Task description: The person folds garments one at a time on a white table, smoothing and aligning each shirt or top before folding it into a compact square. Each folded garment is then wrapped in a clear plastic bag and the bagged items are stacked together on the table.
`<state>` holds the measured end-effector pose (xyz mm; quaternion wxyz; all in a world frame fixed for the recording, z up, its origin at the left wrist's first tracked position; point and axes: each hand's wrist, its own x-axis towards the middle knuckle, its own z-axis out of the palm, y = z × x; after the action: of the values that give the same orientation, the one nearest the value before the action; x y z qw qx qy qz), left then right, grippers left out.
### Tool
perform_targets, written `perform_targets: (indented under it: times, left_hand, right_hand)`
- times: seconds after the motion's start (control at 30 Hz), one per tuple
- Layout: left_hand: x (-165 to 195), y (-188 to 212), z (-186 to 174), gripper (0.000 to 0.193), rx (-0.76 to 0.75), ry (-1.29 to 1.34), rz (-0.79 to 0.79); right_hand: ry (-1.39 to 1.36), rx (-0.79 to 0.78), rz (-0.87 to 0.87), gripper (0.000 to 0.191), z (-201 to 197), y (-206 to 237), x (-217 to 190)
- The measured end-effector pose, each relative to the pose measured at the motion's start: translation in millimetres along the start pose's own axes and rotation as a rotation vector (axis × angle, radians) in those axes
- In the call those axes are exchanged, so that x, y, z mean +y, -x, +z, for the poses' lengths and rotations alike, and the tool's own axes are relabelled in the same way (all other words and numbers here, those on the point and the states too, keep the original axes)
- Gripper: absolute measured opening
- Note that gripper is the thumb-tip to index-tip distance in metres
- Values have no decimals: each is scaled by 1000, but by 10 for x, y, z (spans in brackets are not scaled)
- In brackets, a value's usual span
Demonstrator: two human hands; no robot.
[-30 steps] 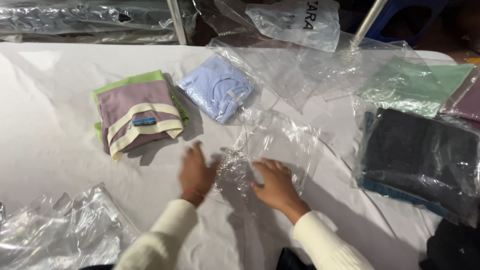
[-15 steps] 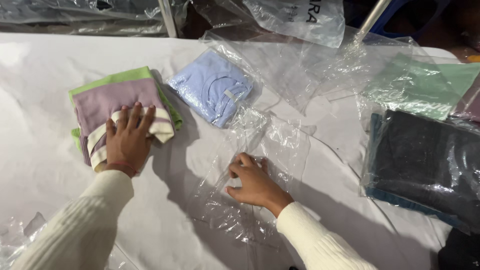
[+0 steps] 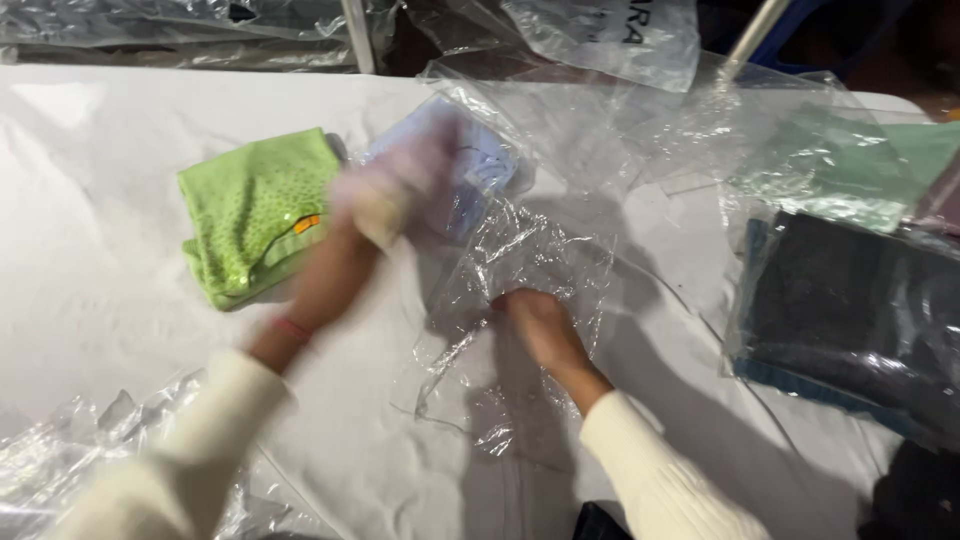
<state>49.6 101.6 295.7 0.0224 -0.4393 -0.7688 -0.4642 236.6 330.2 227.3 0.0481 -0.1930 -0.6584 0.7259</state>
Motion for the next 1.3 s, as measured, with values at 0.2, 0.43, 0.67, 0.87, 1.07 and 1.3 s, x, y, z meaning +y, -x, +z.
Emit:
perform_targets:
  times: [0.2,0.43,0.67,0.87,1.07,1.3]
  left_hand:
    - [679,718,1130,60,-167,-43,171]
    - [568,808,1440,27,37,-404,-380]
    - [699,879,1485,54,-154,-332,-778]
    - [1306,826,1639,65,-278,-447,-637]
    - [1494,1384,1334,55,-309,347,-256]
    - [1261,1520,1306,43,315,232,-674]
  right_hand:
    - [-702,234,472,58,-306,632,87]
    - [-87,275,379,58,-482,560,337]
    - [128,273,189,67,-365,653,245]
    - [230,209,275,97,-134,813,-157]
    - [484,244,291,139,-79,670,-108]
    - [743,202,382,144,-190,598,101]
